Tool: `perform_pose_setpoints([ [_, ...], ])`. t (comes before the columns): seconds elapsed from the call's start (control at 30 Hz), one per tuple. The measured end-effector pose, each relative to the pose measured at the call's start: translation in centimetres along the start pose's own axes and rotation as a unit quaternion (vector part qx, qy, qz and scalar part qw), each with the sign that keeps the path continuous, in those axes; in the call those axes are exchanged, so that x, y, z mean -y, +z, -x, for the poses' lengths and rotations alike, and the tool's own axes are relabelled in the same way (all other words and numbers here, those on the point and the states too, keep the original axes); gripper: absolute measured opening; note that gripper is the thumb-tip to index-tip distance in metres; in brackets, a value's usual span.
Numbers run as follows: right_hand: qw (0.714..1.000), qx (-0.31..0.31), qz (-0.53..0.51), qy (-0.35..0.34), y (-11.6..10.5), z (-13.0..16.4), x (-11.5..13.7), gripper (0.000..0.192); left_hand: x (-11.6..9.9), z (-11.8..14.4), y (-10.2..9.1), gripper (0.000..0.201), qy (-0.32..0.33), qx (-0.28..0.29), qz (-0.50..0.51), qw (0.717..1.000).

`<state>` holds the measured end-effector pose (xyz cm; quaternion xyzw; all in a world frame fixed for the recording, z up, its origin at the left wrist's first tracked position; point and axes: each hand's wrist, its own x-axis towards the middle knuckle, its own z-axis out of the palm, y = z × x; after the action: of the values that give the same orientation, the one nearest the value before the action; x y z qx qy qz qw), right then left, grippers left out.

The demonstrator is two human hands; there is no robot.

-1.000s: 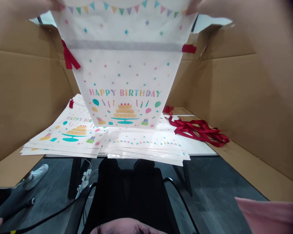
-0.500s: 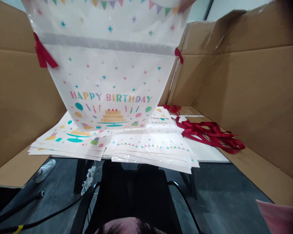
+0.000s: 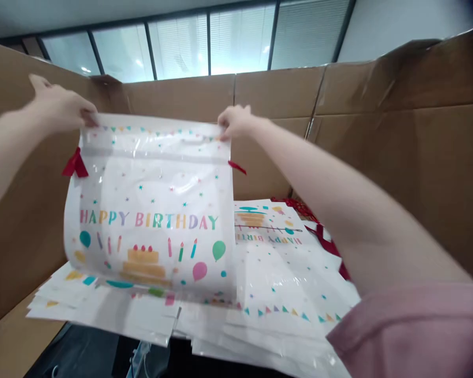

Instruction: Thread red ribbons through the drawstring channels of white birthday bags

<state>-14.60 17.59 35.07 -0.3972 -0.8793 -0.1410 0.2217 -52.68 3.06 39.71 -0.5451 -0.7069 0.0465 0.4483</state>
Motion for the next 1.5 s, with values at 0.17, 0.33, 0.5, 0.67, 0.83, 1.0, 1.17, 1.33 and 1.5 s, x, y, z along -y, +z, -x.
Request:
perform_pose_setpoints([
  [0.17,0.993,0.098,-0.059,-0.009,12.7,-4.4,0.6,0.023,-3.8,-1.5,9.5,0.023,0.005,0.093,0.029,0.995],
  [0.33,0.983,0.164,-0.078,-0.023,23.0,-6.5,1.9,0.015,-7.1,-0.2,19.2,0.014,0.045,0.14,0.063,0.987],
  [0.5,0.976,0.197,-0.088,-0.023,29.3,-7.8,2.4,0.017,-9.2,0.0,25.3,0.014,0.061,0.166,0.083,0.981],
  [0.67,0.971,0.223,-0.082,-0.007,32.8,-8.4,2.0,0.02,-11.5,-0.1,28.7,0.012,0.063,0.175,0.103,0.977],
  [0.83,0.969,0.233,-0.084,-0.002,34.5,-8.1,1.6,0.016,-13.8,0.9,29.6,0.021,0.091,0.158,0.132,0.974],
  [1.0,0.977,0.193,-0.09,0.008,35.0,-7.1,2.1,0.02,-18.5,3.7,27.8,0.042,0.076,0.105,0.16,0.979],
  [1.17,0.984,0.132,-0.121,-0.007,33.6,-4.9,3.4,0.037,-24.5,8.2,25.8,0.051,0.101,0.204,0.262,0.938],
  [1.33,0.979,0.089,-0.171,-0.062,28.2,0.9,5.9,0.033,-25.0,9.9,24.3,0.058,0.068,0.229,0.266,0.934],
  [1.5,0.865,0.164,-0.396,-0.261,21.4,16.1,10.2,0.021,-25.3,9.5,20.3,0.052,0.068,0.184,0.259,0.946],
])
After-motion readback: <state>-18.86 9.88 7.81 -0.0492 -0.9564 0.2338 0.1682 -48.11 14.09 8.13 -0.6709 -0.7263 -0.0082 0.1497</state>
